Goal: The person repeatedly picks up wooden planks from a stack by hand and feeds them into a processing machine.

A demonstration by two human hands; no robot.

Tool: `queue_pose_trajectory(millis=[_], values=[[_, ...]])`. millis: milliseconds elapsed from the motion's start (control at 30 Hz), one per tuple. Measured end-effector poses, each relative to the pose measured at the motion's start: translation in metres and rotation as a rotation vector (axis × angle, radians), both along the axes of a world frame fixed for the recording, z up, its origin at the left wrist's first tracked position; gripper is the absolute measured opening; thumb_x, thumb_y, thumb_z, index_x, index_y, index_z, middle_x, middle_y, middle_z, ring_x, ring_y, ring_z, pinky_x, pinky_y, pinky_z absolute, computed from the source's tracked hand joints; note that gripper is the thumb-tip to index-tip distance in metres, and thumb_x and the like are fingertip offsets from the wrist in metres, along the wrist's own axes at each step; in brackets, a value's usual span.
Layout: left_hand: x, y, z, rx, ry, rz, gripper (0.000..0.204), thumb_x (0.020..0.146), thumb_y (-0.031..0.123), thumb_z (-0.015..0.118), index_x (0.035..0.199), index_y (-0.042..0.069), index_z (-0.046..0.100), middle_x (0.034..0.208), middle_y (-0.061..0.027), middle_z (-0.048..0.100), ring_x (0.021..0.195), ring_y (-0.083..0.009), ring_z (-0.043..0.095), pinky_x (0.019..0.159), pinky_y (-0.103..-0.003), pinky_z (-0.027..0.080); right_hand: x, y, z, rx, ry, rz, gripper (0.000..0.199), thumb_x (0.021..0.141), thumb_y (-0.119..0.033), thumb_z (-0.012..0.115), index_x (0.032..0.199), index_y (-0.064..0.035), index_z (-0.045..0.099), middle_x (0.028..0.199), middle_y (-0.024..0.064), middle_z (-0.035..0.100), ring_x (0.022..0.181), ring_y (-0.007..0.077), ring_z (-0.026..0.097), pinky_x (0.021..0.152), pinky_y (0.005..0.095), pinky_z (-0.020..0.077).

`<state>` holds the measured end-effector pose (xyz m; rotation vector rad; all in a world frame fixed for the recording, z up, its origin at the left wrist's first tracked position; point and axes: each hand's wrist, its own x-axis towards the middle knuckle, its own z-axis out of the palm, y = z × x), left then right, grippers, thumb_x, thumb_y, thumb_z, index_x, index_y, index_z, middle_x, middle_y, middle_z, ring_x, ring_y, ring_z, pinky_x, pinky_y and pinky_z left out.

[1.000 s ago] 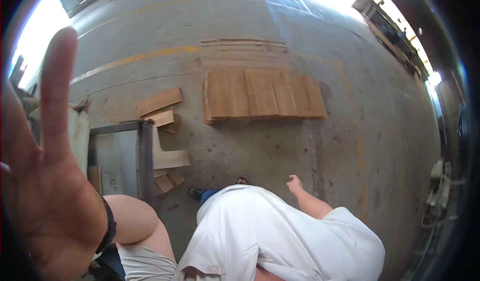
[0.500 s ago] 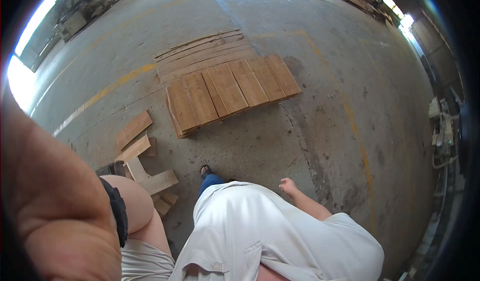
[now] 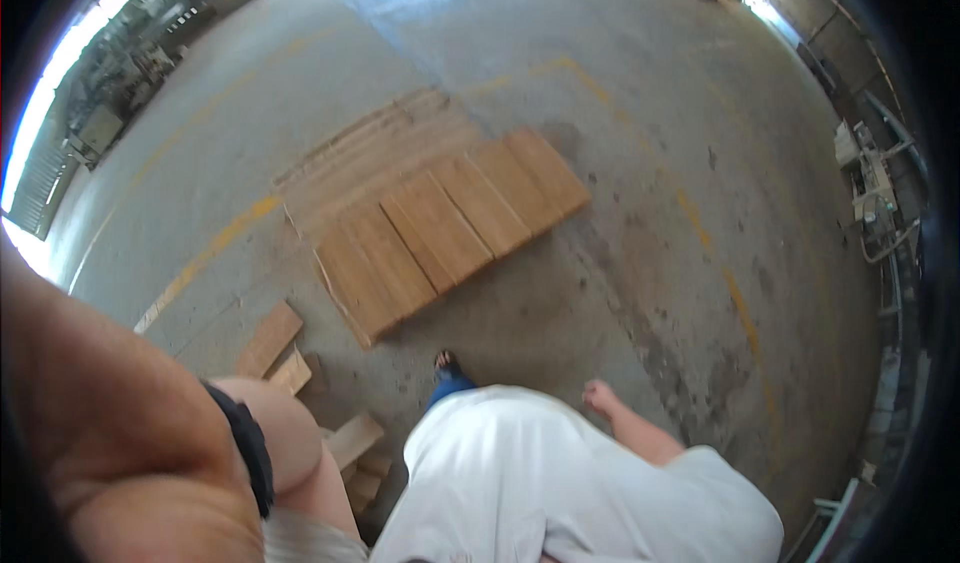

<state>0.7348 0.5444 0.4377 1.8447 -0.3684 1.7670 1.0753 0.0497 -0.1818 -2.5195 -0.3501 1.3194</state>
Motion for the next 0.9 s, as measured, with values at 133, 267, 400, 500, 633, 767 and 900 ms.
queue_pose_trajectory(millis=[133, 267, 400, 500, 633, 767, 900], values=[[0.019, 0.06, -0.021, 0.036, 0.176, 0.099, 0.045, 0.093, 0.037, 0.066, 0.129, 0.01, 0.062, 0.137, -0.0175, 0.057, 0.135, -0.0361, 0.046, 0.117, -0.063, 0.026, 0.0, 0.095, 0.029, 0.104, 0.037, -0.101, 0.042, 0.086, -0.008, 0.071, 0.126, -0.0035, 0.06, 0.108, 0.0119, 0.07, 0.089, 0.0207, 0.067, 0.077, 0.0348, 0.0554], [0.054, 0.122, -0.039, 0.138, 0.307, 0.146, 0.041, 0.094, 0.032, 0.066, 0.128, 0.008, 0.063, 0.133, -0.0197, 0.06, 0.133, -0.035, 0.051, 0.117, -0.06, 0.029, 0.004, 0.127, 0.04, 0.168, -0.012, -0.018, 0.04, 0.086, -0.009, 0.071, 0.124, -0.003, 0.062, 0.112, 0.0124, 0.07, 0.099, 0.0218, 0.067, 0.085, 0.0349, 0.0552], [0.132, 0.126, -0.16, -0.668, 0.393, 0.246, 0.032, 0.092, 0.011, 0.068, 0.123, 0.002, 0.064, 0.129, -0.0154, 0.063, 0.12, -0.0251, 0.059, 0.107, -0.04, 0.044, 0.027, 0.144, 0.03, 0.079, -0.041, 0.05, 0.038, 0.086, -0.01, 0.072, 0.123, -0.007, 0.064, 0.114, 0.0127, 0.07, 0.104, 0.0231, 0.067, 0.089, 0.0362, 0.0544], [0.151, 0.142, -0.256, -1.027, 0.741, 0.252, 0.037, 0.089, 0.013, 0.075, 0.122, 0.003, 0.064, 0.122, -0.0086, 0.066, 0.11, -0.0175, 0.06, 0.095, -0.03, 0.048, 0.061, 0.176, 0.029, 0.024, -0.037, 0.11, 0.04, 0.084, -0.013, 0.072, 0.123, -0.0074, 0.065, 0.115, 0.013, 0.071, 0.105, 0.0249, 0.067, 0.09, 0.0371, 0.0541], [0.163, 0.143, -0.417, -1.229, 1.065, 0.329, 0.035, 0.085, 0.013, 0.077, 0.116, 0.002, 0.065, 0.116, -0.0093, 0.063, 0.104, -0.0204, 0.062, 0.091, -0.034, 0.051, 0.123, 0.233, 0.014, 0.012, -0.035, 0.178, 0.04, 0.083, -0.017, 0.073, 0.121, -0.0069, 0.066, 0.115, 0.0132, 0.071, 0.105, 0.0265, 0.068, 0.09, 0.0379, 0.0537], [0.187, 0.116, -0.526, -1.379, 1.2, 0.41, 0.036, 0.083, 0.012, 0.075, 0.115, 0.0, 0.065, 0.11, -0.0114, 0.065, 0.101, -0.0217, 0.063, 0.091, -0.035, 0.051, 0.202, 0.3, -0.02, 0.05, -0.051, 0.261, 0.038, 0.083, -0.016, 0.072, 0.12, -0.0067, 0.066, 0.11, 0.0122, 0.072, 0.102, 0.0277, 0.068, 0.09, 0.0383, 0.0536], [0.215, 0.079, -0.623, -1.588, 1.262, 0.427, 0.035, 0.085, 0.008, 0.075, 0.117, 0.0, 0.064, 0.109, -0.0101, 0.068, 0.1, -0.0191, 0.064, 0.09, -0.032, 0.052, 0.265, 0.386, -0.05, -0.079, 0.049, 0.391, 0.041, 0.083, -0.02, 0.072, 0.121, -0.0076, 0.066, 0.114, 0.013, 0.069, 0.107, 0.0294, 0.066, 0.093, 0.0394, 0.0521]])
